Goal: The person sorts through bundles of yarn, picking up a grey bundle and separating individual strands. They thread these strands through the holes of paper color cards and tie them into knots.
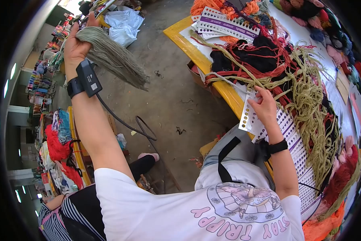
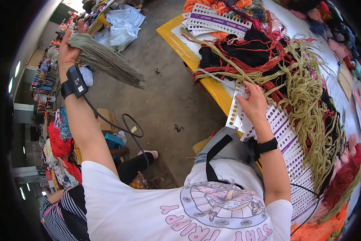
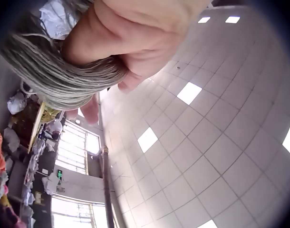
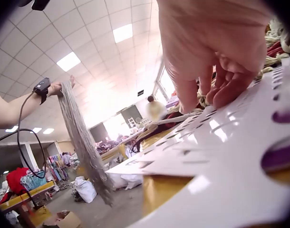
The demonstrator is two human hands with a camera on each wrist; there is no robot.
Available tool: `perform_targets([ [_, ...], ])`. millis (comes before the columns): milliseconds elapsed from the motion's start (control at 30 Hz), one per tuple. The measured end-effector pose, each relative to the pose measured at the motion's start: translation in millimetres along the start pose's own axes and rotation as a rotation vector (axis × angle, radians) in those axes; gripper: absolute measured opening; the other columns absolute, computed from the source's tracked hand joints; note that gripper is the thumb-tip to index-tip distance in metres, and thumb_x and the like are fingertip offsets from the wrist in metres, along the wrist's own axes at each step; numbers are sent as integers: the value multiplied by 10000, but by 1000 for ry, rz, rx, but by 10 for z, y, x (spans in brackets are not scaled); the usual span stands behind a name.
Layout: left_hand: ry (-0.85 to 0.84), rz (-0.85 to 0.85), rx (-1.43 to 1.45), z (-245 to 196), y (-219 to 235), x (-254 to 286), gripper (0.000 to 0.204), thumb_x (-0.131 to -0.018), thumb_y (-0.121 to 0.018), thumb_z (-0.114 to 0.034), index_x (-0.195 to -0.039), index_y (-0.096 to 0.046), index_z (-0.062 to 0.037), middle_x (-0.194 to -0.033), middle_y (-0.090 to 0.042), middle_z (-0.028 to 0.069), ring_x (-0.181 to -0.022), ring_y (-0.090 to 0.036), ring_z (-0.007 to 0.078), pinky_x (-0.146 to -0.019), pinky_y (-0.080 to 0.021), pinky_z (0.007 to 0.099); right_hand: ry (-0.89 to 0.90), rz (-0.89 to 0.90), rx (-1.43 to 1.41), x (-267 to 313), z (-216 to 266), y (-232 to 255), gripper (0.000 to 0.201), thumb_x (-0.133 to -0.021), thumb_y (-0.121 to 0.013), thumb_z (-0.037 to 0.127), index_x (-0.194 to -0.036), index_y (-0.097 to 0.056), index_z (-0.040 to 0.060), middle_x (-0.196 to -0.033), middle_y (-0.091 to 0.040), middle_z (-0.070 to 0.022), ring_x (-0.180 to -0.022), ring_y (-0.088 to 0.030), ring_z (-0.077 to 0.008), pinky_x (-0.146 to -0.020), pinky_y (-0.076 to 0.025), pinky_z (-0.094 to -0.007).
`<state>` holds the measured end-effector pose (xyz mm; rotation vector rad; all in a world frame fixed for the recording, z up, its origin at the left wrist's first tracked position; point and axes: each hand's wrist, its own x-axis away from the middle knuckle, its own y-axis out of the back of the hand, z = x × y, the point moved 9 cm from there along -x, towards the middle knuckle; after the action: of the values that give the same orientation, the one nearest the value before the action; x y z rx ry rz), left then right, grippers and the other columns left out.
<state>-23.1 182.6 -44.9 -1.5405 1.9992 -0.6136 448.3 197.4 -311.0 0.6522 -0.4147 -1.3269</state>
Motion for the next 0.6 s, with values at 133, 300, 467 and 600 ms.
perform_targets([
  [133, -232, -254, 215, 114, 455, 204, 273, -882, -399, -60, -1127, -465, 42, -1084, -567, 117, -1018, -533, 244, -971, -337, 414, -45, 52, -289, 49, -53, 98, 293, -690, -679, 96, -966, -609, 25, -808, -585, -47, -671, -541, -109, -604, -442, -247],
  [300, -17, -208, -192, 2248, -607, 162, 465, -874, -450, -389, -1145, -490, -12, -1081, -558, 114, -1018, -528, 207, -847, -428, 381, 70, 275, -610, 290, 660, 235, 275, -712, -671, 87, -964, -611, -4, -815, -604, -52, -737, -554, -128, -687, -445, -244],
  [467, 39, 42, -529, 3489, -1364, 90, 647, -868, -334, -537, -1204, -446, 5, -1181, -499, 131, -1125, -446, 231, -897, -380, 337, 113, 272, -684, 475, 1017, -8, 177, -730, -641, 35, -903, -618, 8, -835, -598, -34, -732, -560, -103, -604, -439, -212],
  [600, 194, -64, 54, 3865, -1493, 16, 629, -893, -287, -501, -1222, -418, 19, -1226, -464, 145, -1162, -414, 253, -909, -385, 365, -54, 290, -612, 564, 821, 77, 167, -729, -652, 97, -869, -618, 13, -801, -610, -71, -751, -573, -144, -689, -446, -277],
])
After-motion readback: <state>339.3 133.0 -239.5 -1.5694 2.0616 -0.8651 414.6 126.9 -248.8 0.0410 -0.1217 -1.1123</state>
